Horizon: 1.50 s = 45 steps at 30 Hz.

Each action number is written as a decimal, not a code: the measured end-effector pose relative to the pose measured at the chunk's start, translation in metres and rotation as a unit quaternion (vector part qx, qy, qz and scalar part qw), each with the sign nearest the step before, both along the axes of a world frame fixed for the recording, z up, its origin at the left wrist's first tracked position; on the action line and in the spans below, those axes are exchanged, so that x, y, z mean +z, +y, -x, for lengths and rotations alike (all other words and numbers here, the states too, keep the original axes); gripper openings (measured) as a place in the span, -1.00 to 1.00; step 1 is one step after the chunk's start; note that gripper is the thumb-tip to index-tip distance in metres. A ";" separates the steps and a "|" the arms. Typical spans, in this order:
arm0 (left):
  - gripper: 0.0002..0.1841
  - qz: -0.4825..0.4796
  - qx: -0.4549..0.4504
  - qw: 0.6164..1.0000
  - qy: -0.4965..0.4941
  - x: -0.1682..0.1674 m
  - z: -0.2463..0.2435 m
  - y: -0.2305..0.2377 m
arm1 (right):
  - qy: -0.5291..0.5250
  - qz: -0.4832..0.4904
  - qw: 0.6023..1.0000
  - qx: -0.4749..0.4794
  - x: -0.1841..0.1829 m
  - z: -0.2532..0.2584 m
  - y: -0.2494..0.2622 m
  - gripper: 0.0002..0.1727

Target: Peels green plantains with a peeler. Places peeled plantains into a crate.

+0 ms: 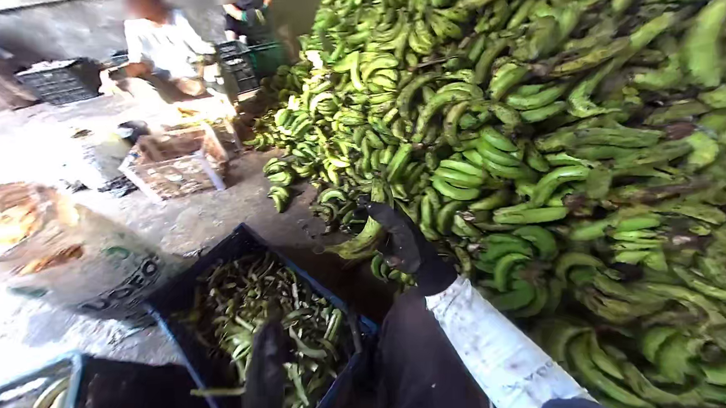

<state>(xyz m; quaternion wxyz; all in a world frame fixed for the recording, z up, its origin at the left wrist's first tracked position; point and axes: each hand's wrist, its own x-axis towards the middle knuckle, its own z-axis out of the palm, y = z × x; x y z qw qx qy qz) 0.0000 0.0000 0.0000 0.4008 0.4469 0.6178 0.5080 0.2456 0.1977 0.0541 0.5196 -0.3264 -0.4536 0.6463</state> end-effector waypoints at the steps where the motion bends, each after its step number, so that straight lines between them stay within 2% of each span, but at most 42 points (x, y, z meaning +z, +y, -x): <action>1: -0.40 -0.002 -0.017 1.000 -0.006 -0.003 -0.011 -0.003 | -0.022 0.002 1.000 -0.001 0.002 0.020 -0.009 -0.35; 3: -0.41 -0.024 -0.019 0.997 -0.067 -0.001 -0.029 -0.005 | -0.073 -0.018 0.997 -0.007 0.008 0.055 -0.024 -0.28; 7: -0.27 -0.206 -0.010 0.966 -0.156 0.039 -0.036 0.000 | -0.135 -0.053 0.989 -0.019 0.020 0.094 -0.045 -0.31; 9: -0.41 -0.222 0.017 0.957 -0.184 0.060 -0.034 0.001 | -0.132 -0.059 0.989 -0.014 0.027 0.105 -0.051 -0.32; 10: -0.50 -0.174 0.037 0.966 -0.188 0.059 -0.032 0.004 | -0.114 -0.061 0.992 0.000 0.031 0.109 -0.053 -0.33; 11: -0.51 -0.087 0.039 0.979 -0.180 0.048 -0.028 0.004 | -0.087 -0.055 0.994 0.027 0.035 0.112 -0.054 -0.30; 13: -0.41 0.076 0.018 0.983 -0.167 0.014 -0.021 0.004 | -0.021 -0.035 0.994 0.098 0.041 0.117 -0.051 -0.29; 15: -0.36 0.128 0.007 0.976 -0.175 0.001 -0.013 0.002 | 0.020 -0.021 0.986 0.164 0.048 0.123 -0.037 -0.41; 16: -0.38 0.113 0.004 0.980 -0.166 0.004 -0.008 0.000 | 0.022 -0.013 0.983 0.182 0.048 0.126 -0.032 -0.50; 17: -0.40 0.076 0.007 0.987 -0.141 0.012 -0.003 -0.002 | 0.019 0.002 0.980 0.198 0.046 0.127 -0.028 -0.55; 19: -0.45 -0.002 -0.005 0.999 -0.054 0.038 0.015 -0.005 | -0.002 0.036 0.974 0.224 0.037 0.130 -0.021 -0.47; 22: -0.45 -0.068 -0.066 0.987 0.130 0.067 0.042 -0.003 | -0.024 0.065 0.968 0.241 0.023 0.136 -0.019 -0.37; 24: -0.41 -0.057 -0.090 0.965 0.241 0.075 0.050 0.001 | -0.004 0.084 0.963 0.257 0.016 0.140 -0.023 -0.38; 27: -0.42 -0.021 -0.092 0.946 0.309 0.070 0.058 0.010 | 0.036 0.094 0.951 0.293 0.005 0.147 -0.035 -0.37; 30: -0.53 0.041 0.001 0.919 0.392 0.066 0.068 0.023 | 0.076 0.109 0.946 0.297 -0.008 0.160 -0.048 -0.37; 31: -0.53 0.059 0.048 0.917 0.392 0.065 0.076 0.028 | 0.083 0.121 0.944 0.295 -0.011 0.164 -0.054 -0.40; 33: -0.62 0.036 0.149 0.926 0.345 0.057 0.105 0.037 | 0.103 0.150 0.938 0.294 -0.018 0.163 -0.064 -0.42; 35: -0.53 0.003 0.211 0.938 0.275 0.058 0.128 0.034 | 0.114 0.174 0.937 0.282 -0.024 0.155 -0.064 -0.42; 37: -0.55 -0.015 0.168 0.957 0.236 0.066 0.122 0.027 | 0.117 0.154 0.945 0.262 -0.031 0.146 -0.054 -0.44; 39: -0.64 -0.032 0.062 0.980 0.186 0.063 0.100 0.024 | 0.109 0.097 0.957 0.249 -0.033 0.142 -0.040 -0.50; 42: -0.53 -0.038 -0.070 0.989 0.123 0.052 0.065 0.018 | 0.049 0.005 0.984 0.173 -0.028 0.143 -0.028 -0.61; 45: -0.48 -0.061 -0.107 0.989 0.086 0.041 0.051 0.015 | 0.010 -0.039 0.991 0.127 -0.033 0.143 -0.027 -0.62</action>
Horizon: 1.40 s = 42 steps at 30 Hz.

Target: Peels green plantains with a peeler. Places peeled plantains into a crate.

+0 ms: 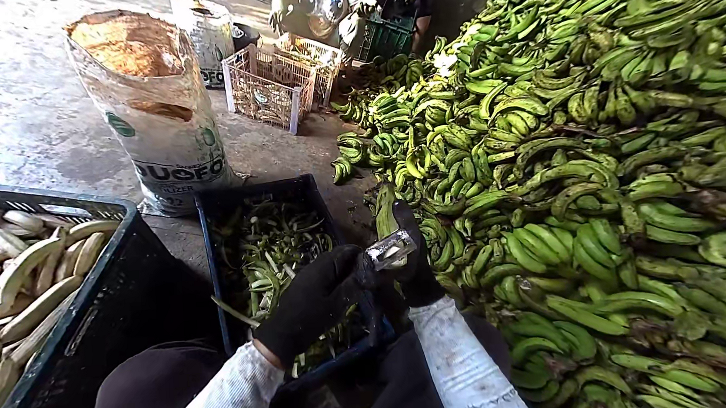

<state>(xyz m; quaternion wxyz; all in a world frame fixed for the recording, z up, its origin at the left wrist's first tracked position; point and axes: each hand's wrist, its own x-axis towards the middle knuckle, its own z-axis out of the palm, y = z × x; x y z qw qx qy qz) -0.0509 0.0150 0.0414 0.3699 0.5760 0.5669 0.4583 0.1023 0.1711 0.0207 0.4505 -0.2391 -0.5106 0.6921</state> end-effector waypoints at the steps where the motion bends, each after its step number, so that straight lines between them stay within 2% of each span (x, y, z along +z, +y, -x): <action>1: -0.51 -0.002 0.007 1.000 0.010 -0.005 0.002 0.004 | 0.008 -0.022 1.000 0.013 -0.006 0.001 -0.003 -0.63; 2: -0.53 -0.003 0.028 0.999 0.047 -0.010 0.007 0.009 | 0.021 -0.059 0.997 0.039 -0.015 0.003 -0.008 -0.66; 4: -0.57 0.006 0.109 0.978 0.179 -0.014 0.023 0.020 | 0.038 -0.141 0.984 0.105 -0.031 0.009 -0.016 -0.60; 5: -0.56 0.012 0.159 0.963 0.216 -0.013 0.033 0.026 | 0.040 -0.118 0.981 0.146 -0.032 0.011 -0.021 -0.60; 6: -0.59 0.015 0.203 0.954 0.219 -0.014 0.045 0.031 | 0.038 -0.053 0.983 0.174 -0.030 0.012 -0.028 -0.66; 7: -0.64 0.006 0.238 0.950 0.202 -0.016 0.057 0.033 | 0.039 0.027 0.981 0.186 -0.026 0.012 -0.035 -0.69; 8: -0.60 -0.012 0.257 0.950 0.174 -0.015 0.065 0.033 | 0.042 0.081 0.979 0.184 -0.019 0.012 -0.039 -0.64; 10: -0.55 -0.024 0.238 0.965 0.109 -0.007 0.064 0.025 | 0.067 0.119 0.977 0.163 -0.015 0.010 -0.030 -0.58; 13: -0.60 -0.031 0.134 0.990 0.021 -0.002 0.030 0.010 | 0.040 0.005 0.999 0.035 -0.017 0.008 -0.006 -0.60; 16: -0.45 -0.034 0.034 0.999 0.004 -0.010 0.000 -0.001 | -0.019 -0.047 0.998 -0.046 -0.011 0.005 0.004 -0.66; 18: -0.45 -0.042 0.041 0.997 0.041 -0.018 0.001 0.004 | -0.028 -0.092 0.995 0.006 -0.020 0.002 0.003 -0.57; 19: -0.49 -0.046 0.065 0.994 0.079 -0.021 0.009 0.011 | -0.021 -0.134 0.989 0.051 -0.027 0.002 0.001 -0.45; 21: -0.55 -0.041 0.130 0.980 0.147 -0.024 0.031 0.022 | 0.006 -0.150 0.976 0.158 -0.030 0.007 -0.008 -0.31; 23: -0.62 -0.026 0.205 0.970 0.126 -0.022 0.052 0.030 | 0.007 -0.095 0.972 0.214 -0.024 0.010 -0.025 -0.43; 24: -0.58 -0.014 0.235 0.967 0.102 -0.021 0.062 0.031 | -0.006 -0.074 0.975 0.210 -0.021 0.010 -0.032 -0.59; 26: -0.52 0.013 0.259 0.964 0.049 -0.018 0.068 0.027 | -0.007 -0.056 0.978 0.202 -0.019 0.009 -0.032 -0.58; 29: -0.55 0.021 0.231 0.973 0.017 -0.014 0.053 0.022 | 0.042 0.056 0.986 0.150 -0.015 0.011 -0.014 -0.57; 32: -0.55 0.021 0.178 0.984 -0.020 -0.017 0.027 0.017 | 0.008 0.003 1.000 0.024 -0.003 0.016 -0.007 -0.55; 35: -0.48 -0.021 0.146 0.988 -0.043 -0.022 -0.001 0.011 | -0.001 -0.019 0.994 -0.106 0.005 0.027 -0.004 -0.47; 38: -0.38 -0.069 0.164 0.984 0.018 -0.030 -0.023 0.007 | 0.050 0.010 0.978 -0.203 0.008 0.038 -0.005 -0.40; 40: -0.33 -0.074 0.184 0.977 0.080 -0.031 -0.027 0.008 | 0.075 0.035 0.974 -0.209 0.013 0.041 -0.008 -0.37; 42: -0.37 -0.076 0.201 0.969 0.123 -0.030 -0.022 0.011 | 0.048 0.022 0.982 -0.180 0.012 0.040 -0.008 -0.42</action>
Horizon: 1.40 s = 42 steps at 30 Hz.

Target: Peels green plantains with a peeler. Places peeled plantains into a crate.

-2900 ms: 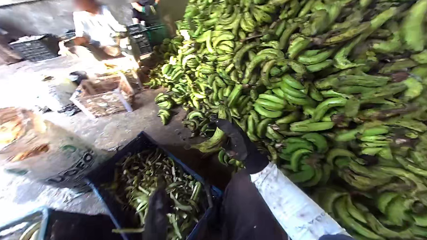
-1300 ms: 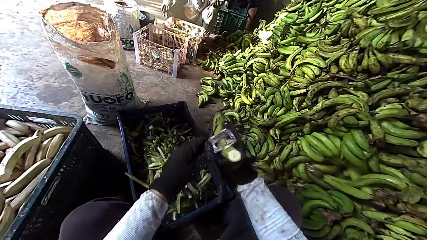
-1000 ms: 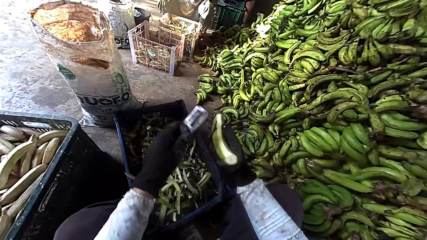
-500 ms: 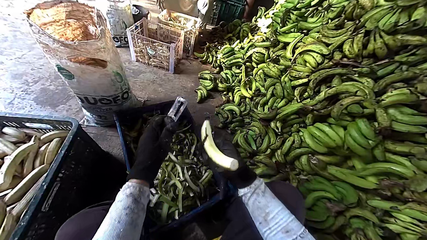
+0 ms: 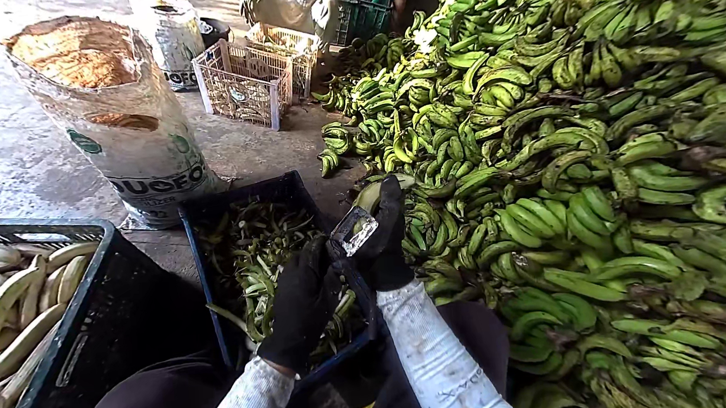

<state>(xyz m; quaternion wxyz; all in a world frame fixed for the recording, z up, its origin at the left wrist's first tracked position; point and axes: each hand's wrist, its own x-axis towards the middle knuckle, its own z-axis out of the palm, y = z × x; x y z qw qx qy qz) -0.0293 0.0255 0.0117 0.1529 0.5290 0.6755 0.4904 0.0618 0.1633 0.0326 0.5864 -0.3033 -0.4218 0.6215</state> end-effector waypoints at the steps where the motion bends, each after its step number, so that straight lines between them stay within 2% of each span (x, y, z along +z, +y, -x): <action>1: -0.40 0.005 0.007 1.000 0.017 0.001 0.007 0.002 | -0.032 -0.014 0.999 0.029 -0.001 -0.001 0.000 -0.46; 3: -0.42 0.043 0.017 0.998 0.036 0.006 0.024 0.006 | -0.112 -0.049 0.986 0.110 -0.004 -0.006 -0.002 -0.52; 6: -0.49 0.093 0.022 0.995 0.040 0.011 0.049 0.013 | -0.183 -0.097 0.940 0.272 -0.010 -0.025 -0.009 -0.56; 9: -0.54 0.104 0.005 0.994 0.041 0.004 0.067 0.018 | -0.165 0.001 0.897 0.410 -0.001 -0.028 -0.026 -0.67; 11: -0.55 0.132 0.021 0.991 0.027 -0.002 0.075 0.021 | -0.153 0.049 0.868 0.470 -0.004 -0.027 -0.028 -0.58; 13: -0.54 0.157 0.049 0.986 0.003 -0.006 0.080 0.023 | -0.150 0.055 0.872 0.463 -0.007 -0.027 -0.028 -0.47; 16: -0.46 0.117 0.029 0.993 0.004 -0.003 0.070 0.021 | -0.093 0.038 0.938 0.331 -0.018 -0.026 -0.015 -0.63; 18: -0.40 0.079 -0.008 0.997 0.022 -0.005 0.057 0.018 | -0.007 0.037 0.962 0.271 -0.016 -0.019 -0.007 -0.67; 20: -0.34 0.035 -0.029 0.998 0.052 -0.012 0.042 0.017 | 0.124 0.056 0.956 0.261 -0.014 -0.013 0.001 -0.59; 23: -0.37 -0.036 -0.016 0.993 0.109 -0.016 0.027 0.014 | 0.296 0.123 0.907 0.272 -0.012 -0.006 0.008 -0.47; 27: -0.41 -0.062 0.037 0.984 0.163 -0.010 0.019 0.010 | 0.343 0.181 0.896 0.216 -0.006 -0.002 0.009 -0.48; 29: -0.44 -0.053 0.048 0.984 0.164 -0.008 0.019 0.011 | 0.316 0.189 0.908 0.201 -0.003 -0.001 0.008 -0.48; 33: -0.44 0.012 0.014 0.995 0.093 -0.002 0.032 0.013 | 0.175 0.066 0.942 0.279 -0.010 -0.008 0.001 -0.52; 35: -0.43 0.028 0.001 0.997 0.076 -0.001 0.041 0.013 | 0.100 0.048 0.946 0.304 -0.009 -0.013 -0.002 -0.58; 38: -0.47 0.031 0.013 0.990 0.141 -0.004 0.039 0.012 | -0.044 0.083 0.968 0.234 -0.007 -0.017 -0.002 -0.51; 40: -0.48 0.052 0.025 0.988 0.144 -0.005 0.037 0.012 | -0.166 0.051 0.966 0.193 -0.009 -0.017 -0.003 -0.49; 42: -0.50 0.094 0.031 0.991 0.087 0.002 0.040 0.015 | -0.262 -0.065 0.931 0.245 -0.011 -0.024 -0.004 -0.55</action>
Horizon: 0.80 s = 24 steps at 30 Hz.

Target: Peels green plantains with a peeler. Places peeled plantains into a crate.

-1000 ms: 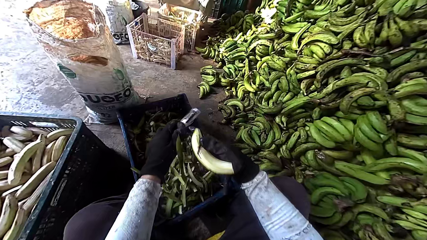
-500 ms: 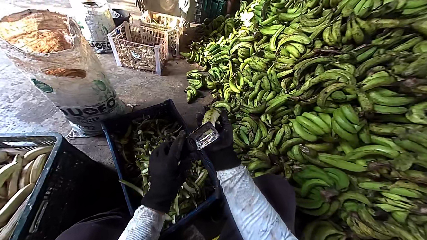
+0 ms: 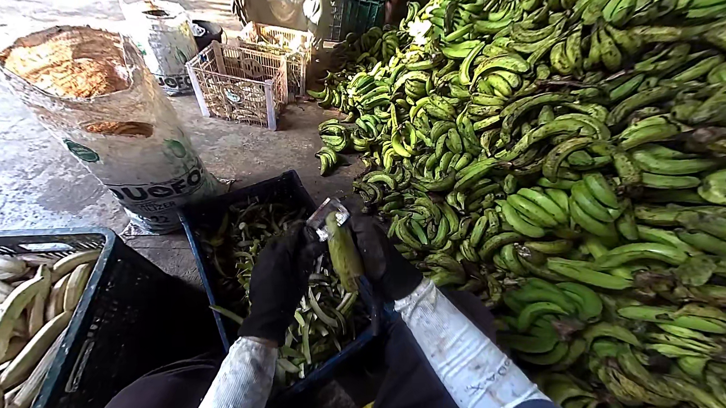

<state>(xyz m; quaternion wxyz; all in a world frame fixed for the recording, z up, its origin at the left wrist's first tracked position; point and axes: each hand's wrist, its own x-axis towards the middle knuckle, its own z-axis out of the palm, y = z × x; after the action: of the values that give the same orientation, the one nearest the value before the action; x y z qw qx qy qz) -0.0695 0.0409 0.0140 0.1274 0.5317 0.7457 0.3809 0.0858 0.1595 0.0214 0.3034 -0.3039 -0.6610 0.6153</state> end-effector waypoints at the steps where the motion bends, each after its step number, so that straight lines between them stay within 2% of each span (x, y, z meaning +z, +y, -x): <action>1: -0.51 0.022 0.006 0.999 -0.037 0.004 0.005 0.001 | -0.027 -0.036 0.998 0.039 0.001 0.000 -0.002 -0.57; 3: -0.50 0.070 0.020 0.992 -0.107 0.006 0.018 0.005 | -0.083 -0.080 0.989 0.088 0.012 0.002 -0.012 -0.47; 5: -0.49 0.108 0.041 0.982 -0.149 0.002 0.026 0.007 | -0.073 -0.050 0.993 0.084 0.010 0.001 -0.015 -0.46; 7: -0.46 0.107 0.030 0.982 -0.151 0.000 0.026 0.005 | 0.020 0.100 0.995 0.011 -0.005 0.001 -0.006 -0.55; 8: -0.46 0.094 0.009 0.986 -0.138 0.000 0.022 0.003 | 0.071 0.178 0.981 -0.028 -0.011 -0.001 0.001 -0.57; 10: -0.44 0.058 -0.051 0.995 -0.056 -0.005 0.014 0.000 | 0.171 0.299 0.936 -0.077 -0.014 -0.005 0.013 -0.56; 12: -0.41 0.009 -0.099 0.994 0.054 -0.010 0.002 -0.003 | 0.254 0.346 0.900 -0.074 -0.019 -0.013 0.021 -0.50; 14: -0.43 -0.031 -0.127 0.983 0.125 -0.011 -0.012 -0.008 | 0.279 0.337 0.898 -0.031 -0.028 -0.023 0.028 -0.47; 17: -0.45 -0.067 -0.146 0.971 0.180 -0.014 -0.027 -0.009 | 0.248 0.315 0.916 0.025 -0.040 -0.038 0.030 -0.47; 20: -0.48 0.035 -0.135 0.986 0.092 -0.010 -0.030 -0.002 | 0.198 0.289 0.937 0.010 -0.034 -0.030 0.016 -0.59; 21: -0.50 0.067 -0.119 0.990 0.035 -0.012 -0.026 0.003 | 0.180 0.258 0.949 0.012 -0.034 -0.027 0.012 -0.65; 24: -0.56 0.097 -0.013 0.980 -0.174 -0.019 -0.006 0.012 | 0.137 0.230 0.963 0.029 -0.029 -0.017 -0.001 -0.63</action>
<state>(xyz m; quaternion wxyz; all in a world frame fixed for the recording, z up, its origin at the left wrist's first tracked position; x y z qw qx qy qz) -0.0632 0.0533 -0.0053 0.3110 0.4520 0.7386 0.3918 0.1027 0.1587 -0.0073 0.2953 -0.2591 -0.4623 0.7949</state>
